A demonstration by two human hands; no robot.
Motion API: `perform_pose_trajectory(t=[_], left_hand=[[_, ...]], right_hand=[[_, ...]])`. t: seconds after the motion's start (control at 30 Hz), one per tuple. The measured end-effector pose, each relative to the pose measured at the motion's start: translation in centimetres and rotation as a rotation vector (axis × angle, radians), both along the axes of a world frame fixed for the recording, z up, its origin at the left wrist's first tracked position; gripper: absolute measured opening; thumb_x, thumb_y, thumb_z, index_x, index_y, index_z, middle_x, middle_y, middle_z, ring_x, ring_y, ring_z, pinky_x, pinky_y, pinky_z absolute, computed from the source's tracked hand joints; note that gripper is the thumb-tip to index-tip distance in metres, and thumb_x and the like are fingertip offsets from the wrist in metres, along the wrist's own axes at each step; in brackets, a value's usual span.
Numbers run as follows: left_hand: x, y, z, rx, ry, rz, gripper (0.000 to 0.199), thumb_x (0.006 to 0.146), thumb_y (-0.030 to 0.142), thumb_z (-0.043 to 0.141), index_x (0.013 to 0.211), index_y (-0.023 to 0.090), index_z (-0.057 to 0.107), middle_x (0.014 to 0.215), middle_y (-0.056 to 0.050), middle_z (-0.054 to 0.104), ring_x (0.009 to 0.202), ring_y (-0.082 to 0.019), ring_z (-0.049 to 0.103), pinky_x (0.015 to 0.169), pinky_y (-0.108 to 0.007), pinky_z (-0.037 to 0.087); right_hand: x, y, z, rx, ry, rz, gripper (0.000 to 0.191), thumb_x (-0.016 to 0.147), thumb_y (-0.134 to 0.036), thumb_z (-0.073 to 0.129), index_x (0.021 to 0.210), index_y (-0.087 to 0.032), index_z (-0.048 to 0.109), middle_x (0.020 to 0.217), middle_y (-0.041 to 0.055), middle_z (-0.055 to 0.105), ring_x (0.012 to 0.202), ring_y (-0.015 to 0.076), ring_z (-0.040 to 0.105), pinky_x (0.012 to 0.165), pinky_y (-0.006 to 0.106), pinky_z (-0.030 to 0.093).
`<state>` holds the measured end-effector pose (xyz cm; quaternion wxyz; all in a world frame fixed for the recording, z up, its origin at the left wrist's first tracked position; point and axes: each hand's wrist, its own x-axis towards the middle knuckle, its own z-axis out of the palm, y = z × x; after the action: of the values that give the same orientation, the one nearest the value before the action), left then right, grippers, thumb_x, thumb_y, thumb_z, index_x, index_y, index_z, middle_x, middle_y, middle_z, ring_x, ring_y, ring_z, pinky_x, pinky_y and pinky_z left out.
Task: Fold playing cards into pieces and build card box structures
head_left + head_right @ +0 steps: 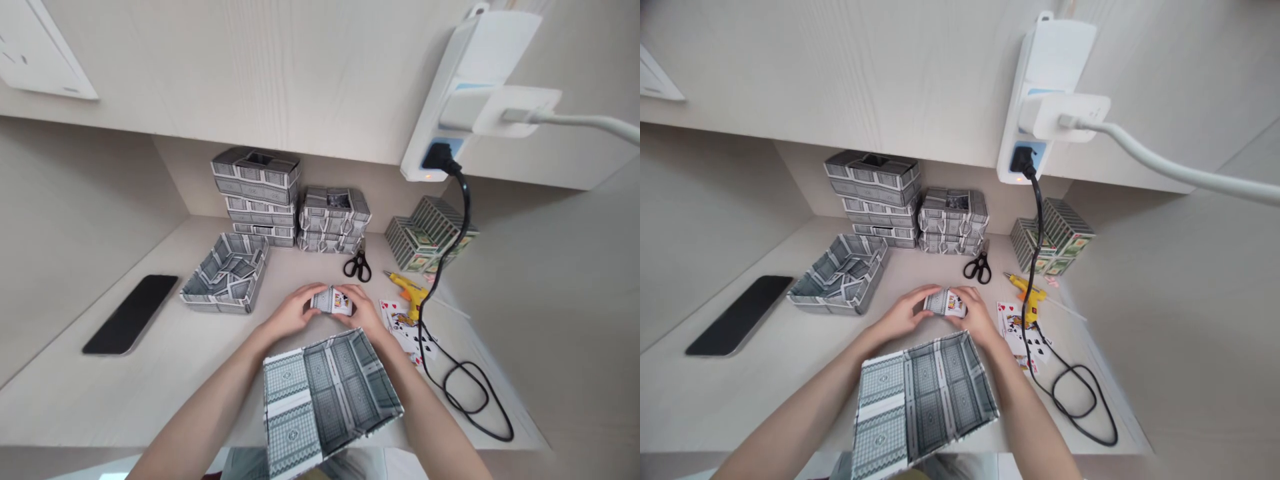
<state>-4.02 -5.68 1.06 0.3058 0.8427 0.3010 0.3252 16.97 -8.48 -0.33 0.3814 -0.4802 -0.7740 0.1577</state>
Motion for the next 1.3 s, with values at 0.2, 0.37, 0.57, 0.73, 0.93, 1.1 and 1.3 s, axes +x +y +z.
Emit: perform_pose_trajectory(t=[0.2, 0.37, 0.57, 0.73, 0.93, 1.1, 1.3], left_hand=[[-0.5, 0.6, -0.1, 0.049, 0.021, 0.078, 0.049, 0.075, 0.013, 0.051, 0.123, 0.022, 0.042, 0.127, -0.006, 0.046, 0.117, -0.019, 0.041, 0.101, -0.039, 0.032], [-1.5, 1.8, -0.6, 0.101, 0.016, 0.253, 0.050, 0.075, 0.010, 0.049, 0.123, 0.020, 0.040, 0.127, -0.007, 0.045, 0.119, -0.019, 0.039, 0.101, -0.039, 0.031], [-2.0, 2.2, -0.7, 0.051, 0.017, 0.328, 0.053, 0.073, 0.012, 0.051, 0.124, 0.020, 0.038, 0.126, -0.007, 0.047, 0.116, -0.021, 0.043, 0.099, -0.039, 0.034], [-2.1, 2.5, -0.8, -0.058, -0.083, 0.331, 0.057, 0.071, 0.014, 0.053, 0.125, 0.019, 0.035, 0.125, -0.009, 0.047, 0.114, -0.021, 0.045, 0.098, -0.039, 0.034], [-1.7, 1.9, -0.5, -0.098, -0.125, 0.165, 0.055, 0.072, 0.013, 0.052, 0.124, 0.021, 0.037, 0.127, -0.006, 0.046, 0.117, -0.018, 0.042, 0.100, -0.036, 0.032], [-1.9, 2.1, -0.6, -0.119, -0.155, 0.196, 0.055, 0.073, 0.013, 0.051, 0.125, 0.021, 0.036, 0.128, -0.006, 0.044, 0.118, -0.019, 0.041, 0.101, -0.037, 0.031], [-2.3, 2.5, -0.4, -0.157, -0.199, 0.231, 0.056, 0.073, 0.014, 0.050, 0.126, 0.021, 0.034, 0.127, -0.008, 0.045, 0.114, -0.019, 0.045, 0.099, -0.038, 0.034]], right_hand=[[0.0, 0.4, -0.7, -0.011, -0.076, -0.131, 0.087, 0.054, -0.046, 0.072, 0.128, -0.019, 0.037, 0.114, 0.0122, 0.052, 0.105, 0.0304, 0.043, 0.088, 0.045, 0.036], [0.2, 0.5, -1.3, -0.055, -0.064, -0.239, 0.084, 0.061, -0.042, 0.068, 0.132, -0.019, 0.029, 0.103, 0.0097, 0.059, 0.099, 0.0291, 0.047, 0.086, 0.046, 0.036], [0.8, 0.6, -1.3, -0.052, 0.049, -0.265, 0.077, 0.064, -0.033, 0.065, 0.130, -0.019, 0.030, 0.106, 0.0084, 0.057, 0.099, 0.0253, 0.048, 0.086, 0.043, 0.039], [0.9, 0.6, -1.1, -0.034, 0.117, -0.275, 0.080, 0.064, -0.031, 0.066, 0.132, -0.019, 0.026, 0.108, 0.0094, 0.056, 0.099, 0.0246, 0.049, 0.084, 0.041, 0.041], [0.6, 0.5, -0.8, -0.025, 0.170, -0.250, 0.077, 0.064, -0.031, 0.067, 0.131, -0.021, 0.029, 0.110, 0.0096, 0.055, 0.096, 0.0233, 0.050, 0.076, 0.037, 0.046], [0.7, 0.3, -0.4, -0.009, 0.235, -0.240, 0.074, 0.066, -0.029, 0.066, 0.130, -0.022, 0.029, 0.112, 0.0094, 0.053, 0.090, 0.0209, 0.053, 0.074, 0.036, 0.046], [0.6, 0.1, -0.2, -0.014, 0.253, -0.235, 0.072, 0.067, -0.029, 0.065, 0.129, -0.022, 0.030, 0.113, 0.0092, 0.053, 0.087, 0.0198, 0.053, 0.076, 0.036, 0.046]])
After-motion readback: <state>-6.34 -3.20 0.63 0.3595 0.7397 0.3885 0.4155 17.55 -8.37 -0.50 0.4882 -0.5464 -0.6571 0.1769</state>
